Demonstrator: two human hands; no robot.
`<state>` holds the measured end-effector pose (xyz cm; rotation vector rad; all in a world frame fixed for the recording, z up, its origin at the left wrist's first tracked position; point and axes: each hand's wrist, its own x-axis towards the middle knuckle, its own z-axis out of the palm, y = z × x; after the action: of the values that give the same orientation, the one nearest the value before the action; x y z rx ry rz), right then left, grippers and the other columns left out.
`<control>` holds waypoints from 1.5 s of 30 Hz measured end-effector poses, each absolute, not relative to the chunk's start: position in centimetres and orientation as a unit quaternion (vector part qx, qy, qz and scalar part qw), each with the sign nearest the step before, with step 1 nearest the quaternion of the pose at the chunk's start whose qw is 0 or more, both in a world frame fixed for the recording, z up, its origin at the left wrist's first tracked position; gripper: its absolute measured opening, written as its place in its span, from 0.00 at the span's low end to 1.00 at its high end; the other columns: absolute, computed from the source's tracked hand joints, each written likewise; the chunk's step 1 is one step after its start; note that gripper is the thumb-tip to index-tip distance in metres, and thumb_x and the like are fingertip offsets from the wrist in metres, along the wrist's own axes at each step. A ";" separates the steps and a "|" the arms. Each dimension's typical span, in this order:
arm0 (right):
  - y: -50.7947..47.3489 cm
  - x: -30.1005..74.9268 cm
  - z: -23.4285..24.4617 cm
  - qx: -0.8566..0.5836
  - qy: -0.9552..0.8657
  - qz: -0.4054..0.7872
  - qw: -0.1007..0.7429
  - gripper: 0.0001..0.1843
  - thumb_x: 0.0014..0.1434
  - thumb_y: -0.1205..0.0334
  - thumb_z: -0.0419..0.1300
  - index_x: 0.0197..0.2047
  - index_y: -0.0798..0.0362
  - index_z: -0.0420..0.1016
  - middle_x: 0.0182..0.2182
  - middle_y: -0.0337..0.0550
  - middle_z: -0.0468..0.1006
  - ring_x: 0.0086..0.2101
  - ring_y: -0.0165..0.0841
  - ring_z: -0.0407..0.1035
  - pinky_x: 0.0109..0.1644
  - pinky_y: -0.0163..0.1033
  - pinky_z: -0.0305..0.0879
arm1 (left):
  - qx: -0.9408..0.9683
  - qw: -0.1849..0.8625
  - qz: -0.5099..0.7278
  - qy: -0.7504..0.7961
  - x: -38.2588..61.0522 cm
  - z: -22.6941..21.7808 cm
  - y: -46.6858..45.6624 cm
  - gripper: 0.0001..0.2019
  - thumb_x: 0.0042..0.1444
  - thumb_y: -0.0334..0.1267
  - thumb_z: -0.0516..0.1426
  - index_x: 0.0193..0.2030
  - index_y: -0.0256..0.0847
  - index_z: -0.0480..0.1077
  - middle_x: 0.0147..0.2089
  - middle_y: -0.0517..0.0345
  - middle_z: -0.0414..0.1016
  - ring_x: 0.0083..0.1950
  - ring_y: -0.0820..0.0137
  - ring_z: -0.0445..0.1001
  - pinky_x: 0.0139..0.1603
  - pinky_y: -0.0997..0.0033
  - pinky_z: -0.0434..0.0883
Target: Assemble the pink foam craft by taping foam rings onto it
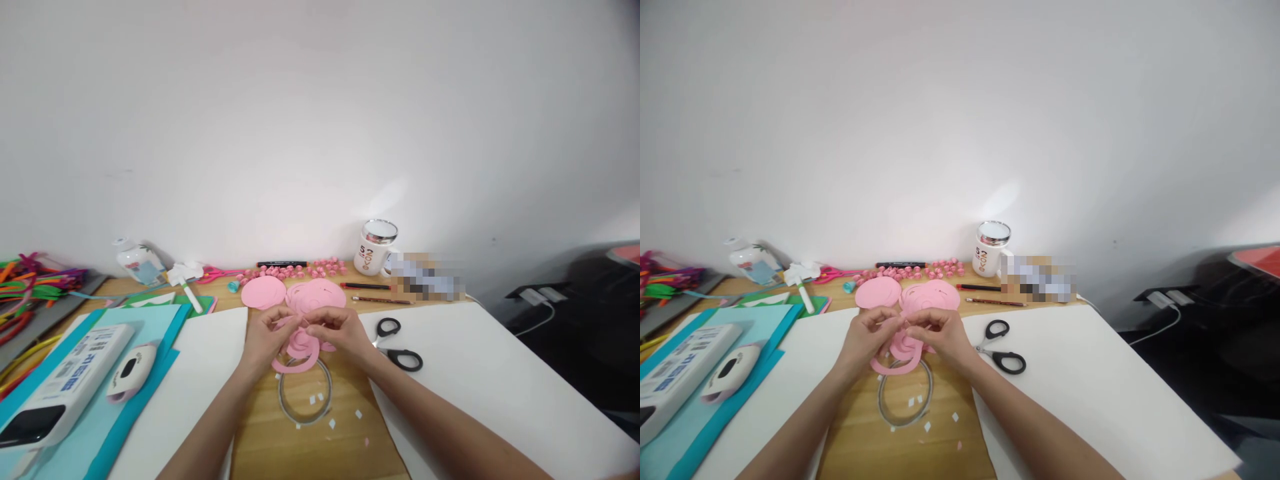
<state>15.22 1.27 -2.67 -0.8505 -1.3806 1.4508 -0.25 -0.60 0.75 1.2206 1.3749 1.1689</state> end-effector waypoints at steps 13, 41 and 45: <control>1.2 15.1 -2.7 -0.356 -0.585 0.552 0.475 0.12 0.44 0.57 0.66 0.32 0.53 0.78 0.29 0.42 0.79 0.27 0.31 0.71 0.30 0.34 0.66 | 0.518 0.468 0.458 0.551 -0.4 0.7 -0.6 0.10 0.42 0.41 0.60 0.24 0.35 0.69 0.10 0.68 0.60 0.11 0.82 0.54 0.11 0.83 0.51; 1.3 15.0 -2.8 -0.356 -0.621 0.494 0.494 0.09 0.52 0.57 0.59 0.33 0.53 0.76 0.35 0.45 0.75 0.36 0.34 0.69 0.36 0.35 0.66 | 0.503 0.521 0.430 0.539 -0.5 0.2 -0.5 0.14 0.43 0.47 0.60 0.26 0.36 0.68 0.09 0.69 0.60 0.09 0.81 0.56 0.10 0.84 0.52; 1.3 15.1 -2.9 -0.362 -0.604 0.504 0.501 0.09 0.49 0.57 0.62 0.32 0.54 0.75 0.33 0.45 0.75 0.35 0.34 0.69 0.35 0.35 0.66 | 0.503 0.518 0.430 0.542 -0.5 0.3 -0.5 0.14 0.43 0.47 0.60 0.25 0.35 0.68 0.08 0.68 0.60 0.09 0.82 0.55 0.09 0.84 0.52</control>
<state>15.06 1.31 -2.94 -0.8748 -1.4602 1.2173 -0.46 -0.55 0.34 1.2060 1.3009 1.0318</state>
